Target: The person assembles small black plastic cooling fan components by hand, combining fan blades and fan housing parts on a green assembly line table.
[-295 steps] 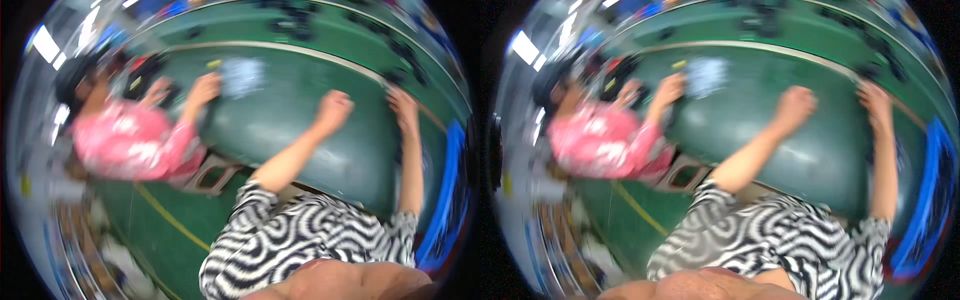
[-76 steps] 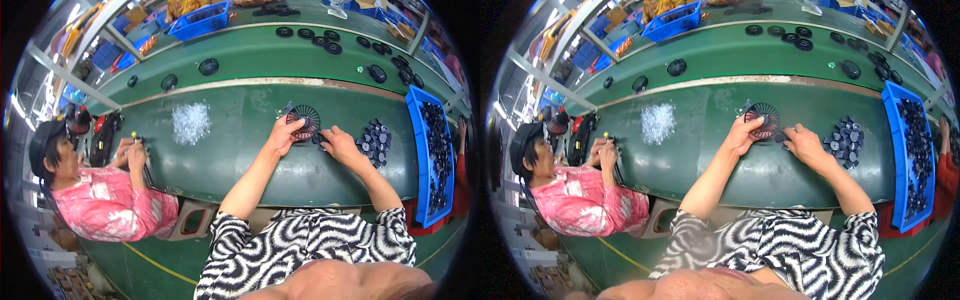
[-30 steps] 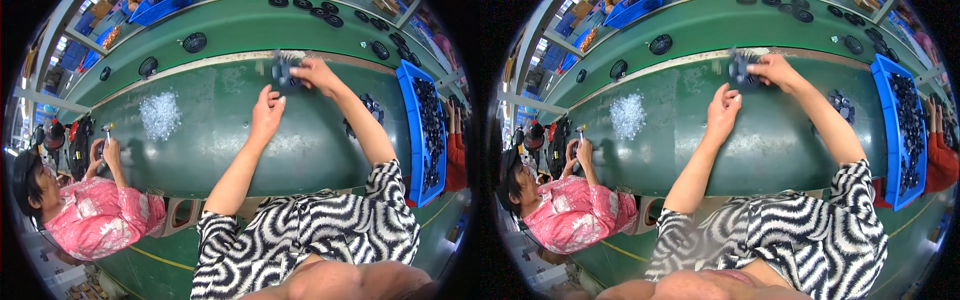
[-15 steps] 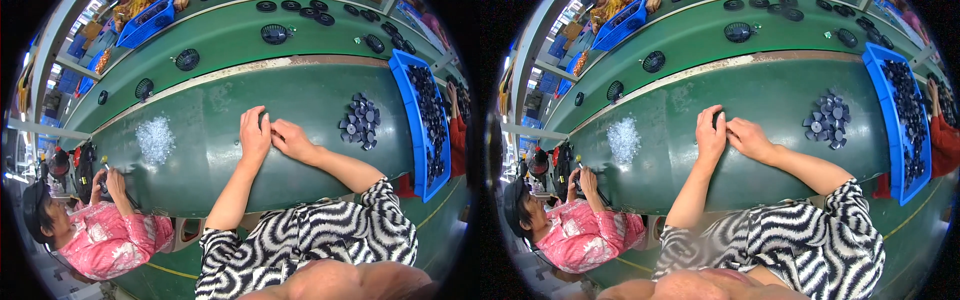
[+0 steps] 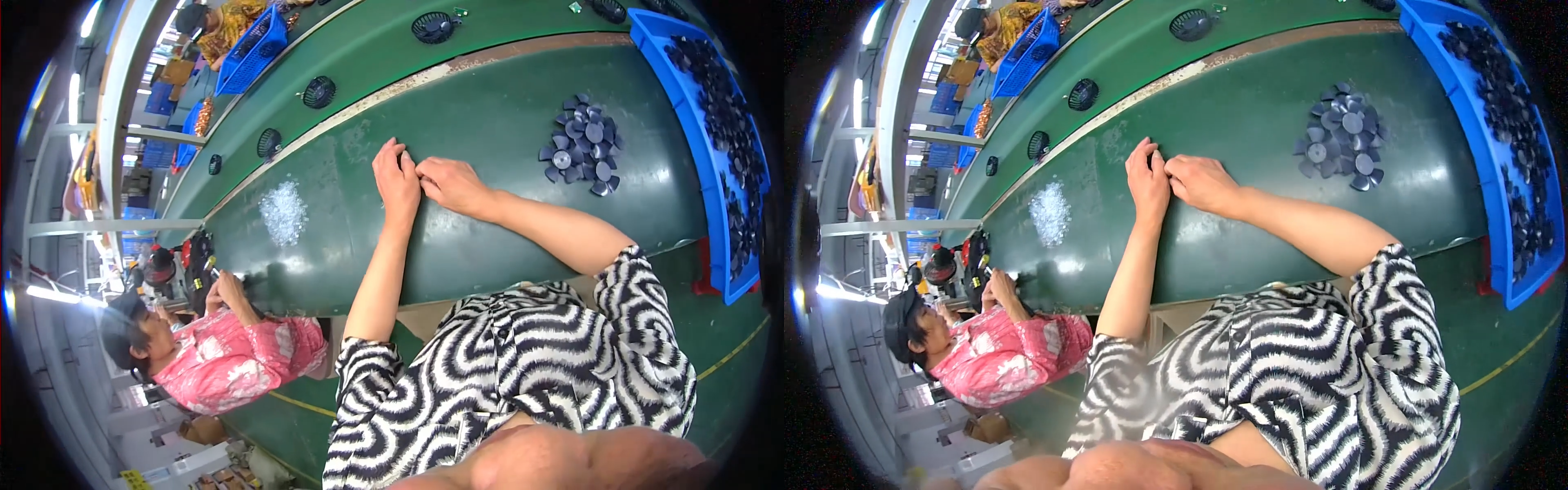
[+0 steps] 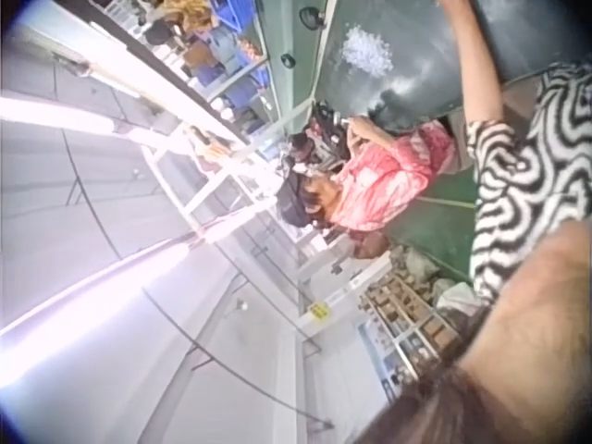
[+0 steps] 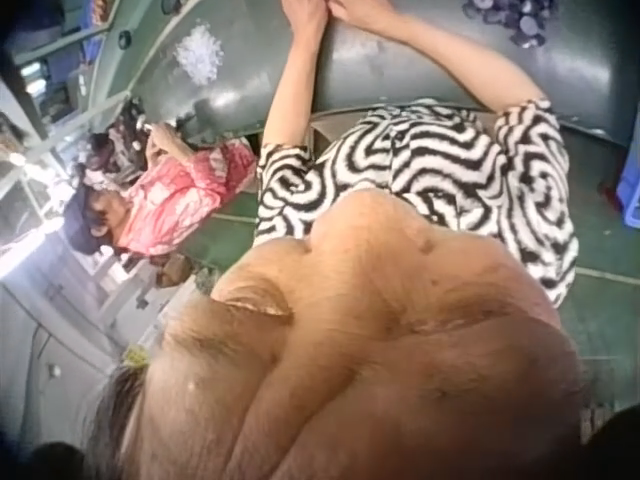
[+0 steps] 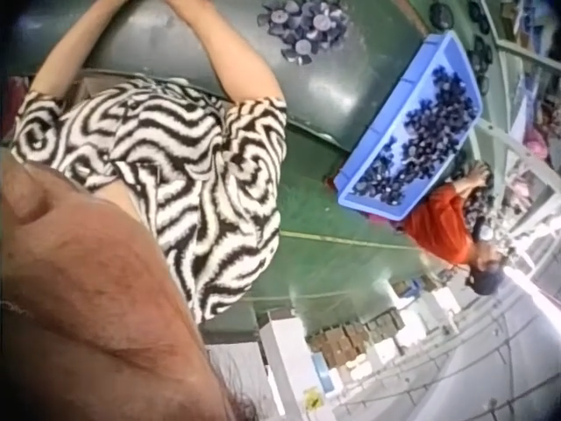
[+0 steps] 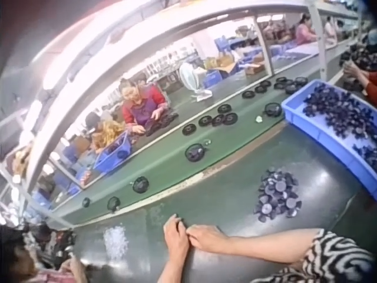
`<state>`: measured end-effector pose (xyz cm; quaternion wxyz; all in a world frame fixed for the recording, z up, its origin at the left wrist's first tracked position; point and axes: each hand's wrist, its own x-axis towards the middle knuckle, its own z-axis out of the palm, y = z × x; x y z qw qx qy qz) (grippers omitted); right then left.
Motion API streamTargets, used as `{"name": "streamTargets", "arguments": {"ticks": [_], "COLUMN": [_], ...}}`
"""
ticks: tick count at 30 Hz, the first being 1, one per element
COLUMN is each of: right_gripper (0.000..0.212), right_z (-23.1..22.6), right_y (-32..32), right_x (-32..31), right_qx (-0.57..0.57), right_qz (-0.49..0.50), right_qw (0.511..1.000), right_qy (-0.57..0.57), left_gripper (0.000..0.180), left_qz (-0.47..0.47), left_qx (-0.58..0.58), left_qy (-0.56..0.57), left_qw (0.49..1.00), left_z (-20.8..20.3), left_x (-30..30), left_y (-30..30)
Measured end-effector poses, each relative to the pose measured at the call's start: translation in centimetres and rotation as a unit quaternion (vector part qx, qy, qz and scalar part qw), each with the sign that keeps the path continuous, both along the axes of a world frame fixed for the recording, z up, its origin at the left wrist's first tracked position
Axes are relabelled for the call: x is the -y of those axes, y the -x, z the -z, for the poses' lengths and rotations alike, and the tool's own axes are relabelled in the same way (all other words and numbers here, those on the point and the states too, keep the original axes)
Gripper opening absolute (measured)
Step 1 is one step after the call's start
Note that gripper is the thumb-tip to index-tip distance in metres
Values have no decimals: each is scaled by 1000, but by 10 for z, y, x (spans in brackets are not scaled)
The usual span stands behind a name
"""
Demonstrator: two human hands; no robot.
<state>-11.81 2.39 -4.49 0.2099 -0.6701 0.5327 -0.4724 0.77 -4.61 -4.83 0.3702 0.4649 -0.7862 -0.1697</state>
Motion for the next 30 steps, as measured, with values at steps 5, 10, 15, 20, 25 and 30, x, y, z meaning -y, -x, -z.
{"name": "streamTargets", "arguments": {"ticks": [5, 10, 15, 20, 25, 30], "right_gripper": [7, 7, 8, 10, 13, 13], "right_z": [6, 8, 7, 4, -6, -10], "right_y": [0, 1, 1, 4, 4, 4], "right_x": [3, 5, 3, -4, -9, -5], "right_qx": [-3, 2, -15, -23, -17, -36], "right_qz": [-12, -20, -21, -13, -23, -17], "right_qw": [1000, 1000, 999, 999, 1000, 999], "right_qy": [5, 19, 23, 30, 2, -7], "left_gripper": [19, 17, 14, 16, 18, 21], "left_qz": [-19, -33, -34, -37, -52, -44], "left_qx": [9, 21, 19, -20, -40, -61], "left_qy": [8, 49, 83, 51, 21, 23], "left_qw": [1000, 998, 996, 998, 998, 997], "left_z": [6, 8, 11, 8, 2, 0], "left_x": [4, 7, 5, -2, -3, 5], "left_y": [0, 0, -1, 5, 6, 10]}}
